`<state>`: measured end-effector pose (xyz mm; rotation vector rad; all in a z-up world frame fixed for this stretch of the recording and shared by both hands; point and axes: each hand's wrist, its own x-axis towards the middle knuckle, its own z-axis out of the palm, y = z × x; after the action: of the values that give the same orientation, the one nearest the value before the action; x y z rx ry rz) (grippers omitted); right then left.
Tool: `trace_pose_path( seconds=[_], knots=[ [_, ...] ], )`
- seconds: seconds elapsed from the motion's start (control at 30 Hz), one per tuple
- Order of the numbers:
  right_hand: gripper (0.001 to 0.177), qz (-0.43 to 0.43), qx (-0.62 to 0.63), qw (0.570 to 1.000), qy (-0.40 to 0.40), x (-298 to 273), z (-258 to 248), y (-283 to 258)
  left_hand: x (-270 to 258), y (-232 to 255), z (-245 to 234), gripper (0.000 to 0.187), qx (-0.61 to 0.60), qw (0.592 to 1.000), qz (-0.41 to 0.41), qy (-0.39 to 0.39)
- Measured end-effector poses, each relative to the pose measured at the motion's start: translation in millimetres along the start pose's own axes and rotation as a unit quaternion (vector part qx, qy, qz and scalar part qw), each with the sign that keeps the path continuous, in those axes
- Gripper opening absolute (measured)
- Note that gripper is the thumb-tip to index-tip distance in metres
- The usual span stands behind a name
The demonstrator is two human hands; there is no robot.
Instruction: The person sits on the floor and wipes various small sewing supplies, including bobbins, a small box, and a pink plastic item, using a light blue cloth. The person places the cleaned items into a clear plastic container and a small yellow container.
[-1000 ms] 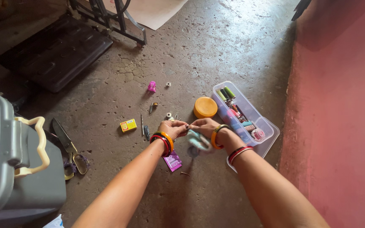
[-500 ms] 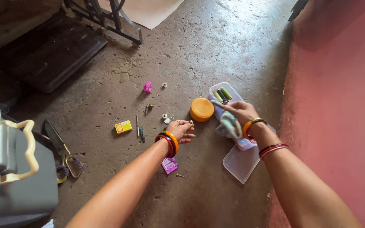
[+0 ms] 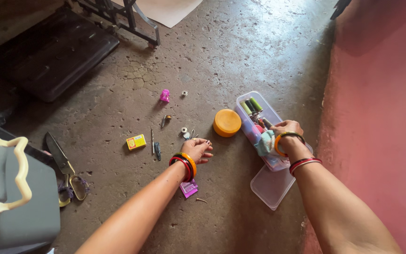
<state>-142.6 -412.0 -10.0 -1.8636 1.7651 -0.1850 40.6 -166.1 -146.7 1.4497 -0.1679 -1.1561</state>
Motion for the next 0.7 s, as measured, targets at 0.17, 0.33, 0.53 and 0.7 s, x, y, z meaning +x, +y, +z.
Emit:
trace_pose_path(
  seconds=[0.17,0.33,0.53,0.7],
  knots=[
    [0.03,-0.035,-0.053,0.997,0.047,-14.7,0.0,-10.8,-9.8,-14.1,-8.7,0.013,0.084,0.994,0.028,0.058],
    [0.017,-0.218,-0.055,0.963,0.151,-51.4,5.5,-26.8,-15.5,-19.7,-28.8,0.01,0.133,0.983,0.064,0.114],
    [0.018,-0.37,-0.09,0.925,0.005,-105.1,49.4,-63.0,-9.8,-6.3,-54.7,0.005,0.113,0.969,0.115,0.186],
    [0.031,-0.499,-0.176,0.846,-0.07,-143.7,111.3,-76.8,-21.4,-0.2,-64.0,0.008,0.142,0.96,0.112,0.213]
  ],
)
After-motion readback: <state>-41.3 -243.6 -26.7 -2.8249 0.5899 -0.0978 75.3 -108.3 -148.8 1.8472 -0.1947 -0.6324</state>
